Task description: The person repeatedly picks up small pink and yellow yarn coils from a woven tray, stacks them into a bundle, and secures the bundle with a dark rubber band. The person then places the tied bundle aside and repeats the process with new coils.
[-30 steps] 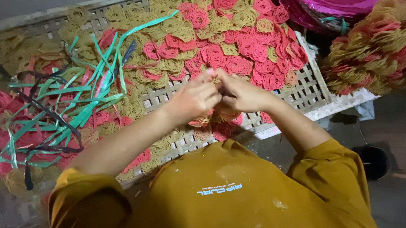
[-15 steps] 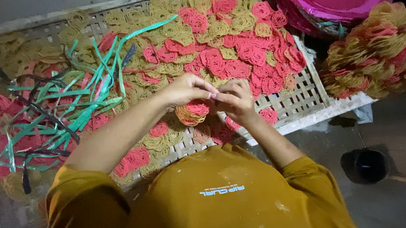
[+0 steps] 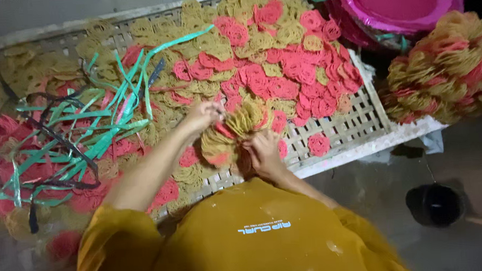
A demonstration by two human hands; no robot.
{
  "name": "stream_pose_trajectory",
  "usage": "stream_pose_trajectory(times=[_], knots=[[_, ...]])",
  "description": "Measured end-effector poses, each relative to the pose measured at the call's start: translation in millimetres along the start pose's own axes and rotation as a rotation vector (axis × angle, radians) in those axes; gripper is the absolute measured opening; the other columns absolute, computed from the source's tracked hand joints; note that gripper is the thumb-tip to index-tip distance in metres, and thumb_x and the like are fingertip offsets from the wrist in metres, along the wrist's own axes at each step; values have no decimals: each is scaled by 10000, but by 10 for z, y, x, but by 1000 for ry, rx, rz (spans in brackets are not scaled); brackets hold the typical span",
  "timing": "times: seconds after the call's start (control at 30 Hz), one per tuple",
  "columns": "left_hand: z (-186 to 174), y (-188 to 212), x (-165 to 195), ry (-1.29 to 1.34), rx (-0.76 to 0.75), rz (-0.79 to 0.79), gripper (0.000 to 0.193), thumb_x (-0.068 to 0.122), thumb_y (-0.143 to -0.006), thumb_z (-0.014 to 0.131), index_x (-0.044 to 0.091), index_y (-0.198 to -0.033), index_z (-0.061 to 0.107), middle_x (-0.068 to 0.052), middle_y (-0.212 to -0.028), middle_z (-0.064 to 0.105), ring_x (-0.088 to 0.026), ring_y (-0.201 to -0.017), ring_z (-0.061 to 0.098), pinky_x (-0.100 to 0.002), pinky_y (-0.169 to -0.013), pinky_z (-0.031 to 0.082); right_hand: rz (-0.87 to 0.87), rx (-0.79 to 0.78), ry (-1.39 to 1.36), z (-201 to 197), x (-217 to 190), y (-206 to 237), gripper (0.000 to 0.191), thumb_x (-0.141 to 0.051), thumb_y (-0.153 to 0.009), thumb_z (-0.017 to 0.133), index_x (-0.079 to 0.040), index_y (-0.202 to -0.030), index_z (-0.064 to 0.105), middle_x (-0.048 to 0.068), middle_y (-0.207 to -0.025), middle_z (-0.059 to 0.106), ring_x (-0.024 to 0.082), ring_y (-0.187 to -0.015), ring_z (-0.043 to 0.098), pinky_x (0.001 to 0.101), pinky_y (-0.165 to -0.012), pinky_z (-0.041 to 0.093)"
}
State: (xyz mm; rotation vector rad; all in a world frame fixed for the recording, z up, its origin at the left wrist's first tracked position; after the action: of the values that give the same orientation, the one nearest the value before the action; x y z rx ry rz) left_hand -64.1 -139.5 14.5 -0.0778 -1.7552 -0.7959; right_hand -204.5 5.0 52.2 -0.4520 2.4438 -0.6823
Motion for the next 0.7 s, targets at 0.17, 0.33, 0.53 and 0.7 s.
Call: stream_pose_trajectory(times=[0.17, 0.33, 0.53, 0.7], knots=[[20, 140, -63, 338, 42, 69, 254, 88, -901, 679, 153, -1144, 636, -88, -933, 708, -227, -939, 660, -417, -926, 529, 336, 243, -761, -143, 412, 24, 68, 10, -996, 592, -56, -995, 575, 58, -1021, 574, 144, -903, 549, 299, -822, 482], [279, 409, -503, 846, 210, -219, 177, 206, -943, 671, 66, -1048, 637, -49, -982, 751, -188, -1062, 690, -368, -1026, 518, 575, 195, -1167, 46, 306, 58, 51, 10, -1029, 564, -39, -1020, 555, 83, -1091, 593, 129, -982, 585, 277, -877, 504], [286, 517, -240, 1019, 200, 411, 115, 156, -1027, 611, 73, -1094, 654, -36, -1097, 703, -151, -1126, 608, -325, -1073, 418, 726, 362, -1176, -40, 158, -227, 81, -85, -1061, 523, -43, -992, 523, 96, -1017, 692, 111, -715, 610, 246, -618, 477], [193, 497, -180, 849, 319, 518, 86, 138, -1060, 586, 70, -1084, 634, -28, -1036, 691, -140, -1045, 594, -297, -1032, 420, 652, 422, -1302, -19, 183, -450, 64, -89, -1082, 533, -52, -1041, 501, 95, -885, 634, 129, -646, 587, 253, -569, 458]])
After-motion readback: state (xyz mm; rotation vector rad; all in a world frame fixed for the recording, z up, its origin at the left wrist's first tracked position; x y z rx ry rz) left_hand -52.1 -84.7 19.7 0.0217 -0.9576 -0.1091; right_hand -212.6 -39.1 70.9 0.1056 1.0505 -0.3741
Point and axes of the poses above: each hand's wrist, its own y-axis away from the middle knuckle, its own z-axis out of the palm, x = y × z, the point moved 7 cm from there along -y, towards the middle knuckle
